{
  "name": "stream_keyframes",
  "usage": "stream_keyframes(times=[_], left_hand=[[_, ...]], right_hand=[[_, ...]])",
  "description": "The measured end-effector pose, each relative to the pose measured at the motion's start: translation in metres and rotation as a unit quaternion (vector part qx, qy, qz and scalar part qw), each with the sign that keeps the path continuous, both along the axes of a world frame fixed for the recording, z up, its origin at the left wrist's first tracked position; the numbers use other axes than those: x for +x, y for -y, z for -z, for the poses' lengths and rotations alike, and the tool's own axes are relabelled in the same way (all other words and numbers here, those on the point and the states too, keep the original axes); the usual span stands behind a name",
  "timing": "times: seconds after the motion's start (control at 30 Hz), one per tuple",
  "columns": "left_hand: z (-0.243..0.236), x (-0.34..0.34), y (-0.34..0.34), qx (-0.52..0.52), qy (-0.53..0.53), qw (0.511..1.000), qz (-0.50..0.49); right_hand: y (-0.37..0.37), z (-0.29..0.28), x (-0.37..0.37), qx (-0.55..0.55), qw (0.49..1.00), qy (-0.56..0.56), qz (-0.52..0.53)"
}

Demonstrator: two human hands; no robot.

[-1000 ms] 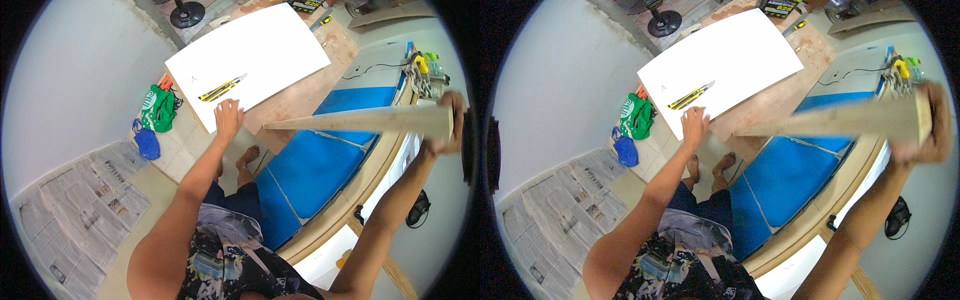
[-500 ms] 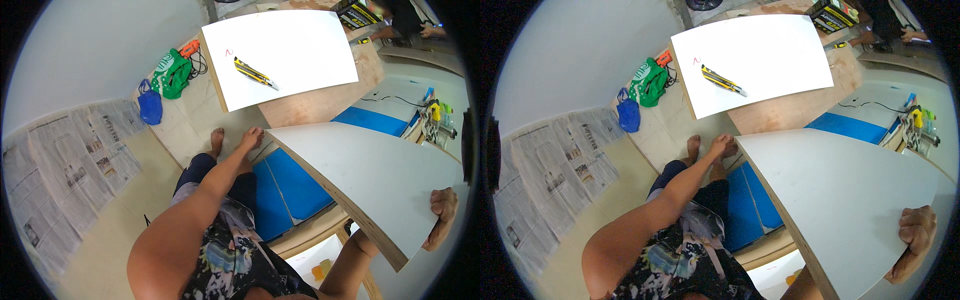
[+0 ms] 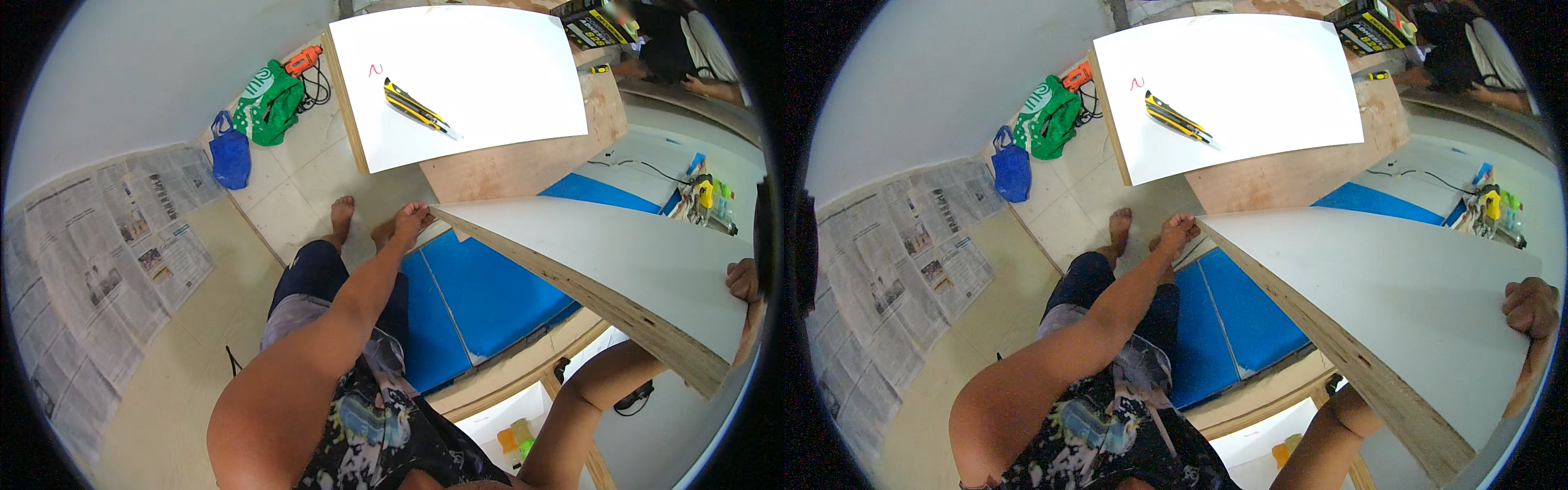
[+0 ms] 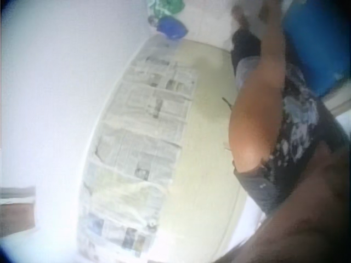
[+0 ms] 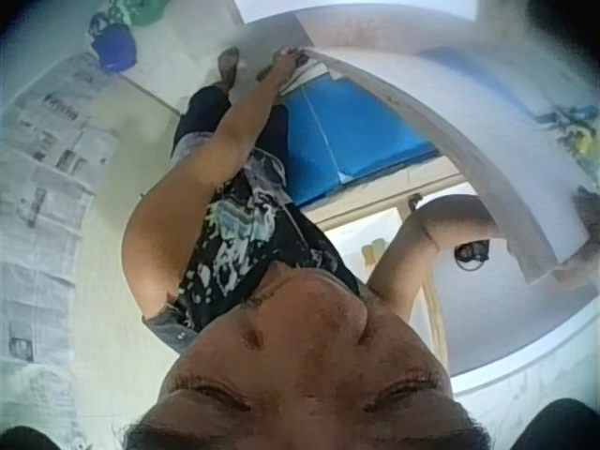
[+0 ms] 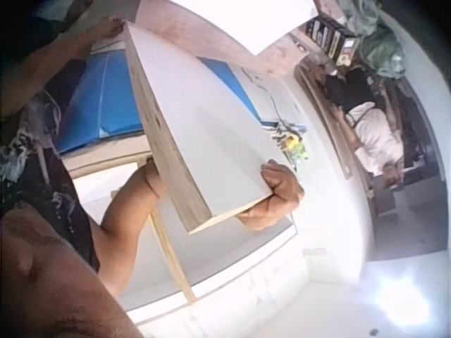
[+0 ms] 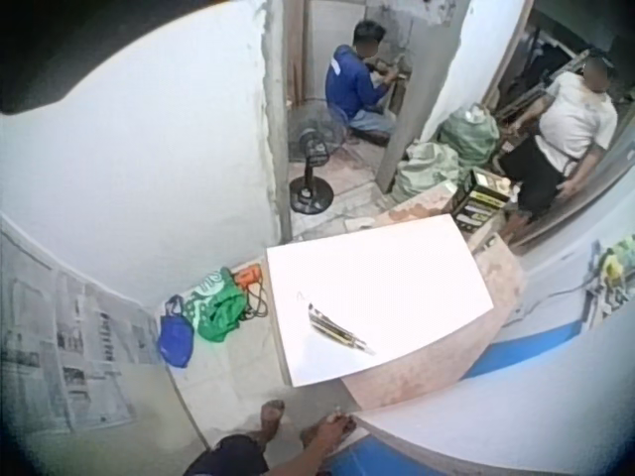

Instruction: The person uses a utility knife to score and snap a white board into smaller pieces. They then use a metal ruler to scrape and smooth the edges of the cut board. The person handles the board pieces, flipping them and placing them on the workbench.

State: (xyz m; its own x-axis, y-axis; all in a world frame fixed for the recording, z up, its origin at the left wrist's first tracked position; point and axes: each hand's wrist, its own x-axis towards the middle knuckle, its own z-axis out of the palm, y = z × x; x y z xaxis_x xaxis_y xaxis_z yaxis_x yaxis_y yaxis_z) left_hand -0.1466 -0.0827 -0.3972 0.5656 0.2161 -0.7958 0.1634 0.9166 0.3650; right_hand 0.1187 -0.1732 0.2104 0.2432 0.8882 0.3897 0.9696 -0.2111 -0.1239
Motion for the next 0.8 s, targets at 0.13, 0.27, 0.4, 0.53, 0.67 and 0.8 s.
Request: stream_keyframes(times=[0.13,0.27,0.4,0.53,0.67,0.8], left_hand=[[0.000,0.003,-0.001,-0.030,-0.035,0.999,0.024],[0.002,0.008,0.008,-0.086,-0.023,0.996,0.015],[0.009,0.006,0.009,-0.122,-0.030,0.992,-0.001],[0.017,0.005,0.006,-0.147,0.030,0.989,0.007],[0.003,0.011,-0.002,-0.246,0.058,0.967,0.008],[0.018,0.008,-0.003,-0.343,0.074,0.937,-0.009]], right_hand=[[-0.001,0.002,0.004,0.002,1.000,0.003,-0.015],[0.007,-0.002,-0.007,-0.010,1.000,0.011,-0.008],[0.018,0.001,-0.008,-0.003,1.000,0.004,0.000],[0.024,0.005,-0.015,0.002,1.000,0.008,0.004],[0.031,0.006,-0.022,0.000,1.000,0.014,0.015],[0.029,0.010,-0.023,0.004,1.000,0.013,0.016]])
